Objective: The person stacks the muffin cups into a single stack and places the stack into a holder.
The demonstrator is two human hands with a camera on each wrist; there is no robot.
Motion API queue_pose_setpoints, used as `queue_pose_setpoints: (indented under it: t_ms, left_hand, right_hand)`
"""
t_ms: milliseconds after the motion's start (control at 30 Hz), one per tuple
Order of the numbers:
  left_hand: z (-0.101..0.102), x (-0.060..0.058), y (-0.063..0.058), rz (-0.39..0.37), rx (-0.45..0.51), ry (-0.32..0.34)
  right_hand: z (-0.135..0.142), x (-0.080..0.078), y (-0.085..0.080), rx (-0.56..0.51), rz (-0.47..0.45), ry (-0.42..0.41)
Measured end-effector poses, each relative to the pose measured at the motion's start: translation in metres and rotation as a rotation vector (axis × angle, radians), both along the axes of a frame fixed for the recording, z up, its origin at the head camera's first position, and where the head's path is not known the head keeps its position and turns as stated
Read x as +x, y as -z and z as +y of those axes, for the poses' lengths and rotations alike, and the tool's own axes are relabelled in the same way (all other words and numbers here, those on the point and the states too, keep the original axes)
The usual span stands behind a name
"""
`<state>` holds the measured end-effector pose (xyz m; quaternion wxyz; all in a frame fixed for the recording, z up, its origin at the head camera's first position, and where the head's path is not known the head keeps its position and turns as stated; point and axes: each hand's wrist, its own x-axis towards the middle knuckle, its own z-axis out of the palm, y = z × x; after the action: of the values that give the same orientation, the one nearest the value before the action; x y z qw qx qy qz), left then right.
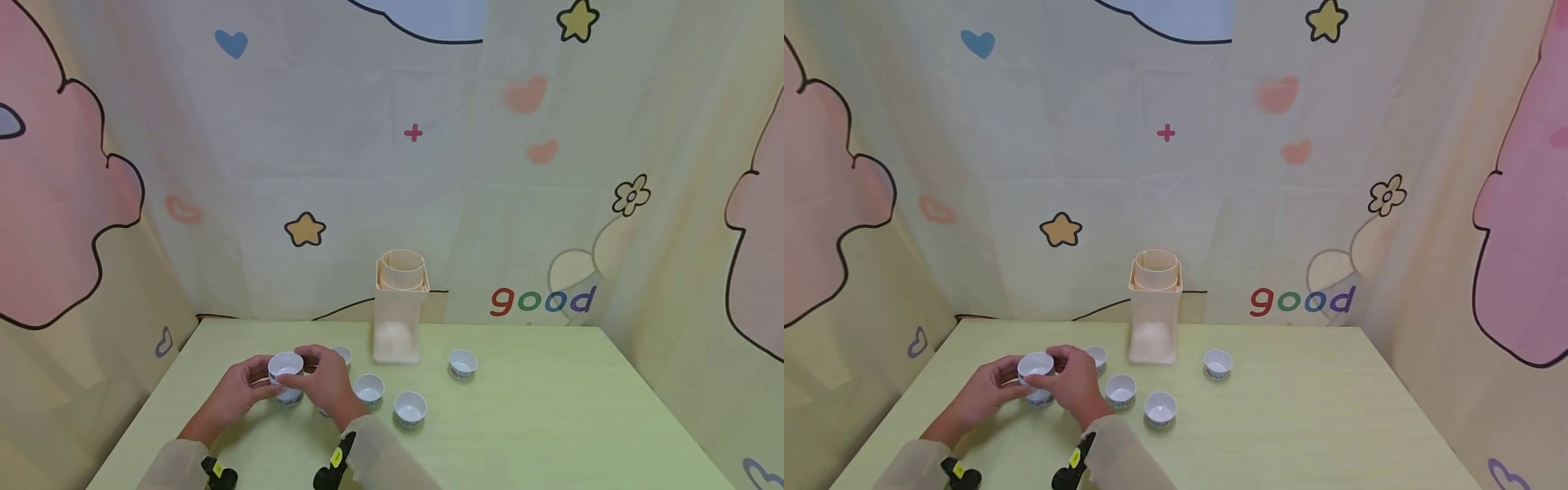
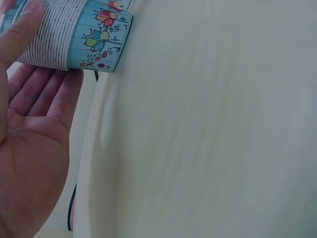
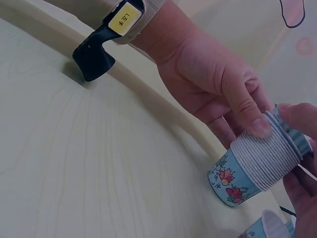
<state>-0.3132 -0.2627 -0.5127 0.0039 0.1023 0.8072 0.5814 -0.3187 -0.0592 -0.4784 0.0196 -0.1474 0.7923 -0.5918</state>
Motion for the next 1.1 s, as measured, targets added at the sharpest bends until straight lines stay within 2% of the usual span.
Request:
queue_pose_setpoints:
  t_ms: [600, 867, 1100]
  left_hand:
    - [0.0017, 0.0035, -0.0033, -0.007, -0.006, -0.007]
    - [0.0038, 0.0029, -0.0052, -0.030, -0.016, -0.016]
    - [0.0026, 0.0014, -0.0025, -0.059, -0.029, -0.052]
  right_hand:
    - [0.0011, -0.0042, 0.0035, 0.051, -0.052, -0.019]
    - [0.0033, -0.0057, 0.0018, 0.089, -0.028, -0.037]
    - [0.0074, -0.0045, 0.0004, 0.109, -0.043, -0.058]
